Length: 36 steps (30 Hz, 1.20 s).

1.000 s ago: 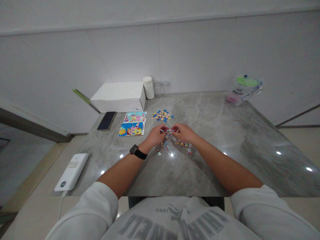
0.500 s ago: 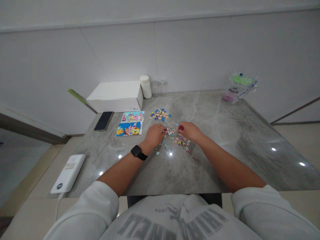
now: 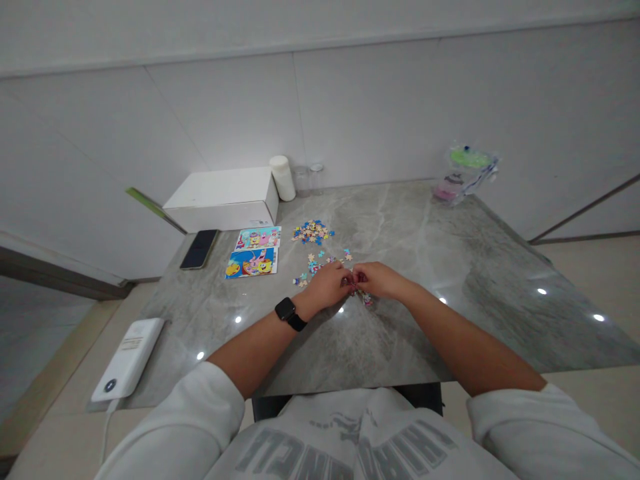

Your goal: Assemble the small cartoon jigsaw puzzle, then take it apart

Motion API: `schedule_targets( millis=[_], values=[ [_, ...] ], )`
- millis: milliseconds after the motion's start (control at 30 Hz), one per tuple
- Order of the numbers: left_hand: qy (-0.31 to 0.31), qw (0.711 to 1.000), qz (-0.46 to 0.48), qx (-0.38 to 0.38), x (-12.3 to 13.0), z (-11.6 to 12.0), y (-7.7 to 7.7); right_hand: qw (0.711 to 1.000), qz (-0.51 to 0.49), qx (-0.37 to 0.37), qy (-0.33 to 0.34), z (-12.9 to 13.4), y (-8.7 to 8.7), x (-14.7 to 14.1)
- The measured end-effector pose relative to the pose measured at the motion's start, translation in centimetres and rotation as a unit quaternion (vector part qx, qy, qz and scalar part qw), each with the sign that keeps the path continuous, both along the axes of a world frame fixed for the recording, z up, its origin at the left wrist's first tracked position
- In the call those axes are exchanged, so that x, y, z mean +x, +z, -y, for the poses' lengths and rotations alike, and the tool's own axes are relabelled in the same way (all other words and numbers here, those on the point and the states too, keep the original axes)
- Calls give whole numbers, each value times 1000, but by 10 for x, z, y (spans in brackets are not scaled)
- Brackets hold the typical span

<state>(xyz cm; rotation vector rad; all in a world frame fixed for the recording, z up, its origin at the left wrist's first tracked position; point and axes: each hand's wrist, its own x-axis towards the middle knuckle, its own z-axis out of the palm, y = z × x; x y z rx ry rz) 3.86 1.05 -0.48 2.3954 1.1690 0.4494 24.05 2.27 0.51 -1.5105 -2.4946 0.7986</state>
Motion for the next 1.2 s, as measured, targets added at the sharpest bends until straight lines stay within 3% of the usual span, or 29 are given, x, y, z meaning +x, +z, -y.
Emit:
schedule_targets(
  millis=[133,300,533,633,733,800,933,1067,1200],
  values=[
    [43,997,44,-44,-10,-7,0,995,-99,-18,-29,-7,1,3],
    [91,986,99,-94,-25,-16,7,994,-80,60,-34,-12,3,1],
    [113,956,204,-176,-32,-26,1,992,-122,39,-17,-8,6,-16],
    [130,966,165,-149,-40,-28,2,996,-50,71,-18,-16,9,-8],
    [132,987,62,-66,-57,-30,6,991,26,114,-63,-31,11,13],
    [145,989,14,-7,-73,-32,8,989,40,111,-90,-40,11,30],
    [196,980,-21,29,-105,-38,5,990,79,65,-93,-43,5,53],
    [212,976,-40,10,-119,-41,-5,992,103,40,-56,-34,-5,44],
    [187,981,-60,4,-104,-39,-15,994,75,65,-34,-26,-11,13]
  ],
)
